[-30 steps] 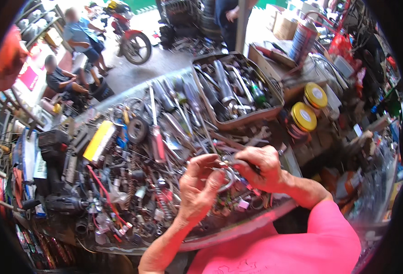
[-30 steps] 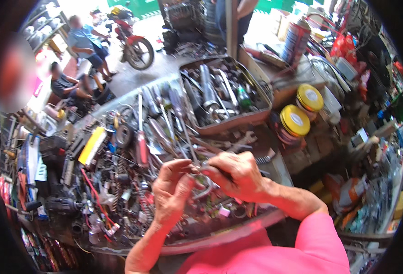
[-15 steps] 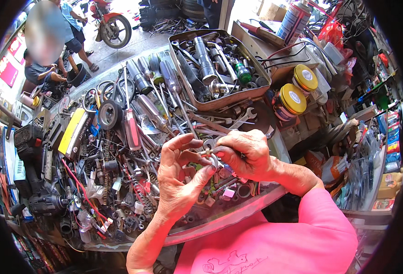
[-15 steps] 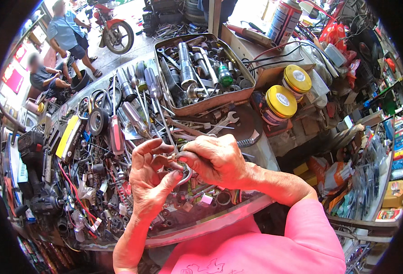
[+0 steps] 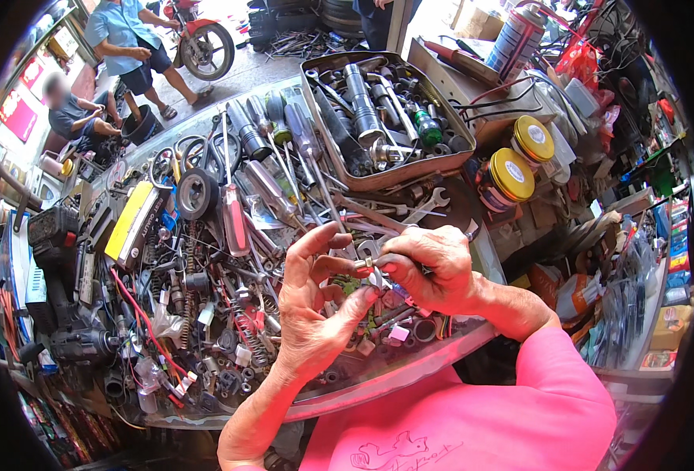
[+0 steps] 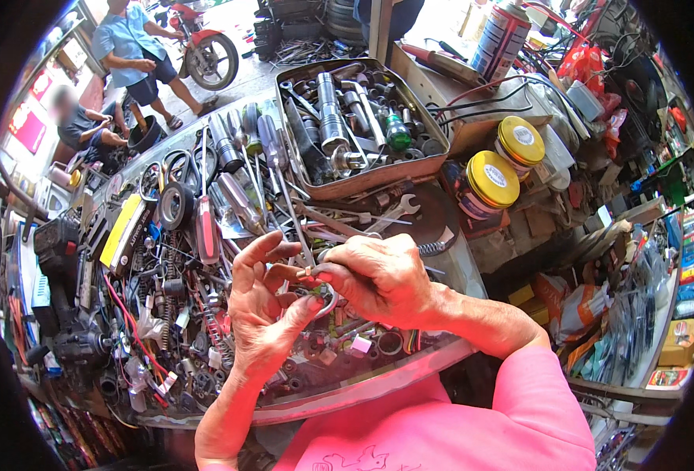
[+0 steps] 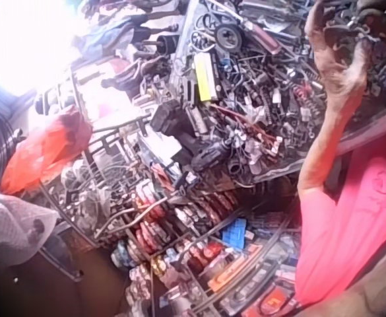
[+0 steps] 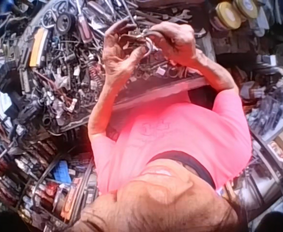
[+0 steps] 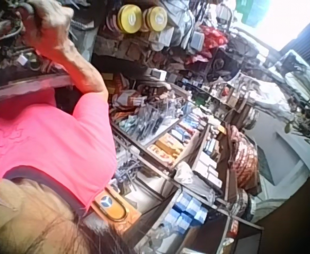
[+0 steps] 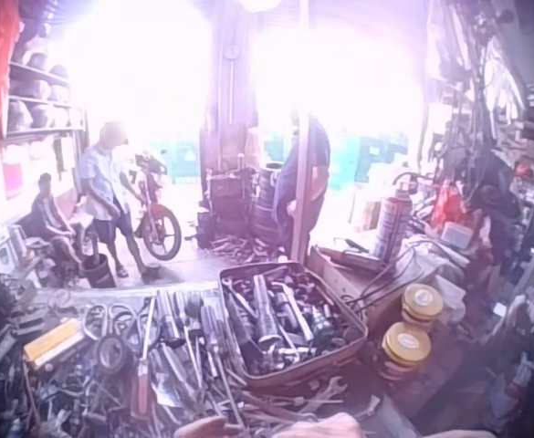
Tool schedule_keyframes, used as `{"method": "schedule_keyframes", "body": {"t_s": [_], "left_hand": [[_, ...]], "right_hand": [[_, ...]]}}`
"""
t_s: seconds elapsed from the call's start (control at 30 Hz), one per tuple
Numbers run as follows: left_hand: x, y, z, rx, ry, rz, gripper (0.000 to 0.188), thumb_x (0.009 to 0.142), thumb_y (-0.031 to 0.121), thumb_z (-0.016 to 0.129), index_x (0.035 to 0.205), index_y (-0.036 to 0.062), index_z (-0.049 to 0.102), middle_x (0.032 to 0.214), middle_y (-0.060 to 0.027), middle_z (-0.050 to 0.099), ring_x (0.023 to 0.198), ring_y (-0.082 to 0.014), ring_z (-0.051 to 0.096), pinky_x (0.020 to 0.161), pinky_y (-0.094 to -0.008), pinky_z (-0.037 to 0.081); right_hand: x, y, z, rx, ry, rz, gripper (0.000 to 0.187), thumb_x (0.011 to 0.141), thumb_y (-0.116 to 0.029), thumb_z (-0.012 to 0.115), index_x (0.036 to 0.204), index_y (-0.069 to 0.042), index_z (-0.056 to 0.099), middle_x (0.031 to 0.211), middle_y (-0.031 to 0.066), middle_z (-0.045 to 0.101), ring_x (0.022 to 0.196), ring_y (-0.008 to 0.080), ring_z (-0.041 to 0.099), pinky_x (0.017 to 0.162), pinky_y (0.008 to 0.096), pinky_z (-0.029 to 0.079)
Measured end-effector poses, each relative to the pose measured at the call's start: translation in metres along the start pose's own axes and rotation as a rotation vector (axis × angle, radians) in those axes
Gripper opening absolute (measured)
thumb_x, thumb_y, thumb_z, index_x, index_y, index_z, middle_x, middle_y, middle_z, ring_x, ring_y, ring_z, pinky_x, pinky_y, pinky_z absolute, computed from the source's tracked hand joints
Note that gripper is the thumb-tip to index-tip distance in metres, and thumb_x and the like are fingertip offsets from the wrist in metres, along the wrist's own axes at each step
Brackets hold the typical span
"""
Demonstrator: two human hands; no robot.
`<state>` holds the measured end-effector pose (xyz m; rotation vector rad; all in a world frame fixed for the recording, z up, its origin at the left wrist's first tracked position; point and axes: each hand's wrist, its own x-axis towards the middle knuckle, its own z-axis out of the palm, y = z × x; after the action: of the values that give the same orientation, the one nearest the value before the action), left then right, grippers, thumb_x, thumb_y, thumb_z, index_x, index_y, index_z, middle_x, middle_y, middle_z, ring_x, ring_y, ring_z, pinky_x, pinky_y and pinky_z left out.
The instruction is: The person holds and manipulates small mechanical components, likely a bearing or gear, with both hands at a cluttered workbench. They repeatedly rotate and adjust the parts while other people and vehicles are visible in the background.
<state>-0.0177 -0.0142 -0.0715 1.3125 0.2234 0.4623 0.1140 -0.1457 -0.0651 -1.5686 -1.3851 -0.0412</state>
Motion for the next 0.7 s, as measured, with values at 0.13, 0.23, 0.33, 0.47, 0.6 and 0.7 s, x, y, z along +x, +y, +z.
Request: {"method": "schedule_keyframes", "body": {"t_s": [0.13,0.23,0.33,0.47,0.6,0.7], "left_hand": [[-0.0010,-0.0001,-0.0061,0.025,-0.036,-0.079,0.052,0.080,0.005,0.073,0.125,0.0010,0.048,0.116,-0.0093,0.057,0.087,-0.0100,0.060,0.066,-0.0208,0.052],[-0.0025,-0.0040,-0.0075,0.044,-0.057,-0.083,0.035,0.083,0.005,0.071,0.114,-0.0001,0.056,0.102,-0.0073,0.062,0.082,-0.0077,0.061,0.064,-0.0202,0.051],[-0.0033,-0.0017,-0.0059,0.064,-0.036,-0.066,0.019,0.086,0.005,0.068,0.103,-0.0010,0.062,0.091,-0.0045,0.064,0.076,-0.0065,0.061,0.063,-0.0193,0.050],[-0.0033,-0.0056,-0.0062,0.099,0.017,0.017,0.017,0.086,0.005,0.068,0.101,-0.0012,0.063,0.087,-0.0029,0.062,0.073,-0.0052,0.058,0.059,-0.0181,0.047],[-0.0040,-0.0025,-0.0059,0.126,0.042,0.014,0.017,0.086,0.004,0.068,0.102,-0.0010,0.064,0.087,-0.0023,0.062,0.071,-0.0043,0.056,0.059,-0.0176,0.046],[-0.0046,-0.0043,-0.0057,0.127,0.057,0.027,0.017,0.086,0.005,0.068,0.102,-0.0008,0.064,0.087,-0.0016,0.062,0.071,-0.0041,0.056,0.059,-0.0177,0.046]], "right_hand": [[-0.0006,-0.0005,0.0010,0.004,0.004,-0.010,0.010,0.082,-0.005,0.068,0.088,0.002,0.063,0.067,0.0095,0.059,0.051,0.0243,0.058,0.044,0.0312,0.044],[-0.0004,-0.0009,0.0008,-0.001,-0.007,-0.009,0.010,0.082,-0.005,0.067,0.089,0.002,0.063,0.067,0.0095,0.059,0.051,0.0243,0.058,0.044,0.0312,0.044],[-0.0012,0.0003,0.0021,0.012,-0.015,-0.002,0.009,0.083,-0.005,0.067,0.089,0.001,0.063,0.067,0.0098,0.059,0.052,0.0250,0.058,0.044,0.0317,0.044],[-0.0012,0.0018,0.0038,0.010,-0.066,-0.001,0.011,0.085,-0.008,0.066,0.091,0.000,0.063,0.068,0.0105,0.059,0.053,0.0259,0.058,0.045,0.0327,0.044],[-0.0017,0.0024,0.0060,0.022,-0.066,0.019,0.014,0.086,-0.010,0.066,0.095,0.000,0.062,0.070,0.0112,0.058,0.054,0.0268,0.058,0.045,0.0332,0.043],[-0.0011,0.0028,0.0061,0.010,-0.081,0.009,0.017,0.085,-0.009,0.067,0.098,0.000,0.061,0.071,0.0106,0.058,0.052,0.0246,0.058,0.044,0.0323,0.043]]}}
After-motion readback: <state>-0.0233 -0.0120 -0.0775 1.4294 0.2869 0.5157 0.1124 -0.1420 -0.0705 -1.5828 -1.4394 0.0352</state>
